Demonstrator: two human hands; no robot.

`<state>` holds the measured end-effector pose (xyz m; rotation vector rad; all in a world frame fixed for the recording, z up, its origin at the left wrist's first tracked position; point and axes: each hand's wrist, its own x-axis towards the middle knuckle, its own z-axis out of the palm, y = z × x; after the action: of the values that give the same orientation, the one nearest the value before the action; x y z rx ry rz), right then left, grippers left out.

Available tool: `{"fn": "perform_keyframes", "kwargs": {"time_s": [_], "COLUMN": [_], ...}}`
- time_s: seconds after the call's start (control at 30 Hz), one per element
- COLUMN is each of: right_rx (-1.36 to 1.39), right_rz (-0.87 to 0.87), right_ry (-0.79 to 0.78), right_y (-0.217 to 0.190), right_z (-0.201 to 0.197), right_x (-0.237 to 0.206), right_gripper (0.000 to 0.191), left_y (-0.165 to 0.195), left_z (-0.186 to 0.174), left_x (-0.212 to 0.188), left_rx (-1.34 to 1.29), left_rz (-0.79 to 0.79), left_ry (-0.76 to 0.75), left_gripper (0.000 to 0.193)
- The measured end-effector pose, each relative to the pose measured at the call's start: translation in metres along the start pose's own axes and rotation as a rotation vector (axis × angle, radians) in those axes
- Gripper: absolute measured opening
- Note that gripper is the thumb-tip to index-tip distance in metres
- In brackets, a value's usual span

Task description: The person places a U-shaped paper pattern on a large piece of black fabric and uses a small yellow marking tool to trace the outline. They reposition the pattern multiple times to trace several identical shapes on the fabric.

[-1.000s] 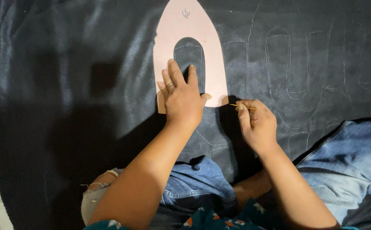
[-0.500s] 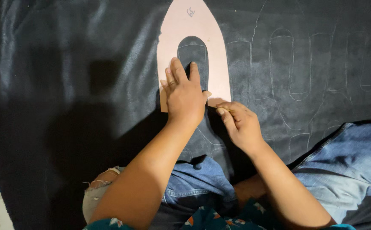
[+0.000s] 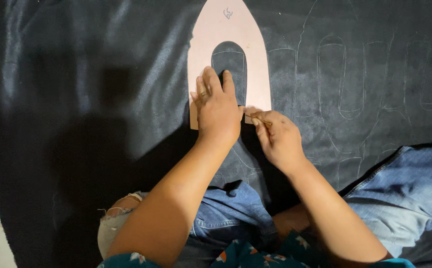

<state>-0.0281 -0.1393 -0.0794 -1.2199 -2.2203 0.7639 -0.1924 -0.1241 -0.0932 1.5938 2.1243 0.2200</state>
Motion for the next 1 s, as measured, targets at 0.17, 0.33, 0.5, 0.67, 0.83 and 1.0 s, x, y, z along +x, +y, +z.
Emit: {"fn": "perform_keyframes", "kwargs": {"time_s": [0.17, 0.33, 0.5, 0.67, 0.83, 1.0], "right_rx": [-0.054, -0.024, 0.007, -0.115, -0.105, -0.166], "right_rz": [0.002, 0.042, 0.067, 0.099, 0.123, -0.028], "right_ry": [-0.068, -0.080, -0.074, -0.013, -0.012, -0.060], "right_y": [0.002, 0.004, 0.005, 0.013, 0.014, 0.007], "right_z": [-0.003, -0.003, -0.003, 0.002, 0.003, 0.000], "right_x": [-0.006, -0.013, -0.009, 0.018, 0.026, 0.014], "right_gripper": [0.009, 0.009, 0.009, 0.012, 0.013, 0.013], "left_y": [-0.008, -0.019, -0.019, -0.020, -0.027, -0.026], "left_z": [0.004, -0.010, -0.026, -0.030, -0.033, -0.038], "left_x": [0.005, 0.010, 0.016, 0.017, 0.018, 0.018], "left_rx": [-0.024, -0.175, -0.385, -0.384, -0.472, -0.514], "left_rz": [0.033, 0.049, -0.057, -0.055, -0.065, -0.113], "left_ry": [0.105, 0.116, -0.016, -0.017, -0.014, -0.014], "left_gripper": [0.065, 0.061, 0.067, 0.065, 0.061, 0.071]}}
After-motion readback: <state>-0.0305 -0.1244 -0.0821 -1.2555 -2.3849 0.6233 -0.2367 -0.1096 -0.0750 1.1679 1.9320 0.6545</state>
